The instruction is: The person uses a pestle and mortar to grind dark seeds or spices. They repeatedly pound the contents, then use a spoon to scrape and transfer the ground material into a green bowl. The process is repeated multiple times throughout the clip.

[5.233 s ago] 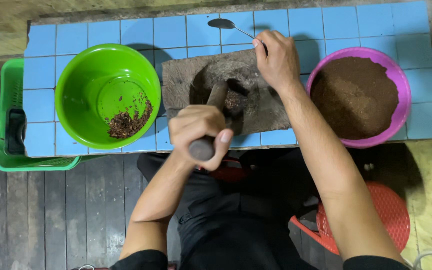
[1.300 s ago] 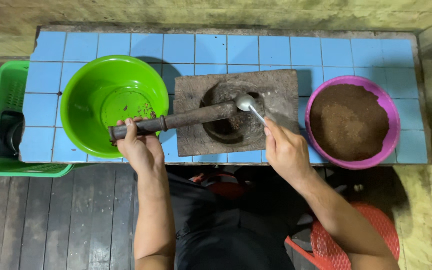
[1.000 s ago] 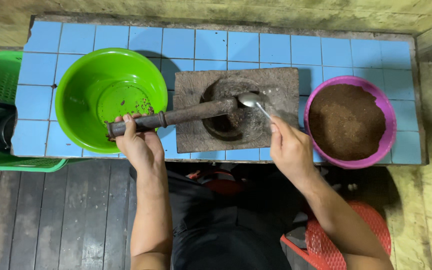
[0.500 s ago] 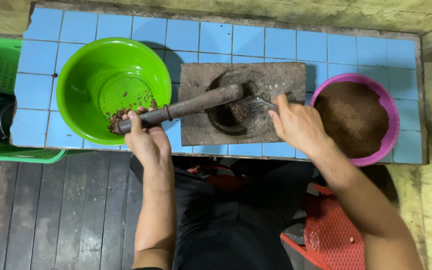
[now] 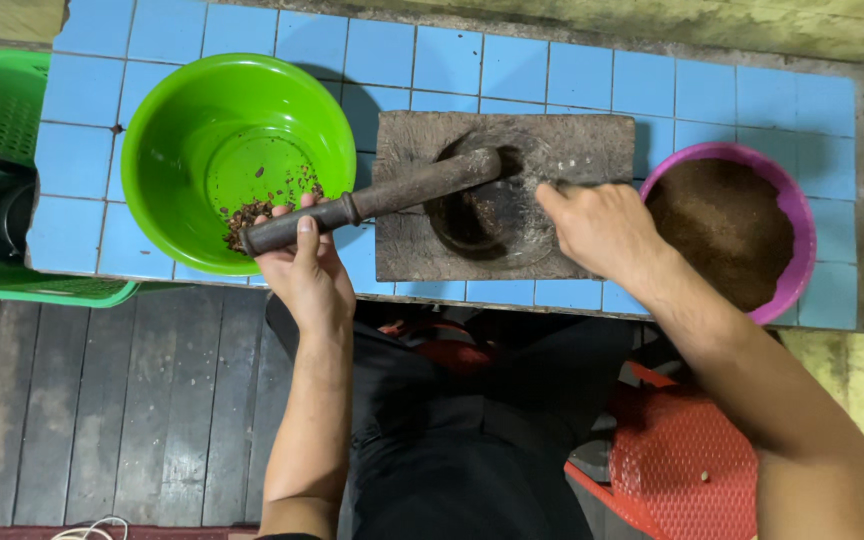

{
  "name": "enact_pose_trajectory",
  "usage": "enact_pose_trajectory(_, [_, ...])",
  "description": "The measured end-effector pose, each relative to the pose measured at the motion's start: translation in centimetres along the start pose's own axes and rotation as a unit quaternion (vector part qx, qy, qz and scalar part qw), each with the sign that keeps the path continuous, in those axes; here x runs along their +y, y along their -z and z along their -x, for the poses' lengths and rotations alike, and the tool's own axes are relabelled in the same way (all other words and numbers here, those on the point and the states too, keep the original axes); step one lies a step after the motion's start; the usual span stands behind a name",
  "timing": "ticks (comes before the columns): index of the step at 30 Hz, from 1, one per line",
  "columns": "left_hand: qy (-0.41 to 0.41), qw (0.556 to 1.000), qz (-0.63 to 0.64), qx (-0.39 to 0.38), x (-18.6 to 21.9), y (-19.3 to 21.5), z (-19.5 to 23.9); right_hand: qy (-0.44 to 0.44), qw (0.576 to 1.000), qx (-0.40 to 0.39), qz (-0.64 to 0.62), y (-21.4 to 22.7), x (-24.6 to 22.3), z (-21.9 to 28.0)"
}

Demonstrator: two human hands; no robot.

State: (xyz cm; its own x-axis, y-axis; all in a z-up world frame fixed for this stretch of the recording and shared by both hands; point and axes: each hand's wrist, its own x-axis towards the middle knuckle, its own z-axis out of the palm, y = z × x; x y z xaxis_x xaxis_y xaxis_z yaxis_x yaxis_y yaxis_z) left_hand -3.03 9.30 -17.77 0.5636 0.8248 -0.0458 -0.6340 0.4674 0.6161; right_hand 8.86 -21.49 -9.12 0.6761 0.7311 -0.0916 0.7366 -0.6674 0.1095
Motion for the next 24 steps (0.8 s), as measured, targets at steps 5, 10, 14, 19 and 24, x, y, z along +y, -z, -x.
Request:
enact_pose_trajectory(5, [-0.01, 1.0, -0.006, 0.004, -0.7, 1.0, -0.1, 0.022, 0.999, -0.042, -0.022, 0.6, -0.4, 0.2])
enact_pose_trajectory(10, [-0.029, 0.999, -0.026, -0.006, -1.1, 1.4, -0.2, 0.024, 0.999, 0.039, -0.008, 0.4, -1.4, -0.9])
enact_pose_trajectory(14, [-0.043, 0.997, -0.056, -0.011, -0.9, 1.3, 0.1, 0.001, 0.994, 0.013, -0.106, 2.2, -4.2, -1.6])
enact_pose_trajectory(19, [-0.054, 0.997, -0.052, -0.011, -0.9, 1.0, 0.4, 0.027, 0.99, -0.038, -0.135, 2.1, -3.7, -0.7])
enact_pose_trajectory(24, [-0.05, 0.997, -0.049, -0.014, -0.9, 1.0, 0.2, 0.055, 0.994, 0.047, -0.077, 1.1, -1.3, -1.9])
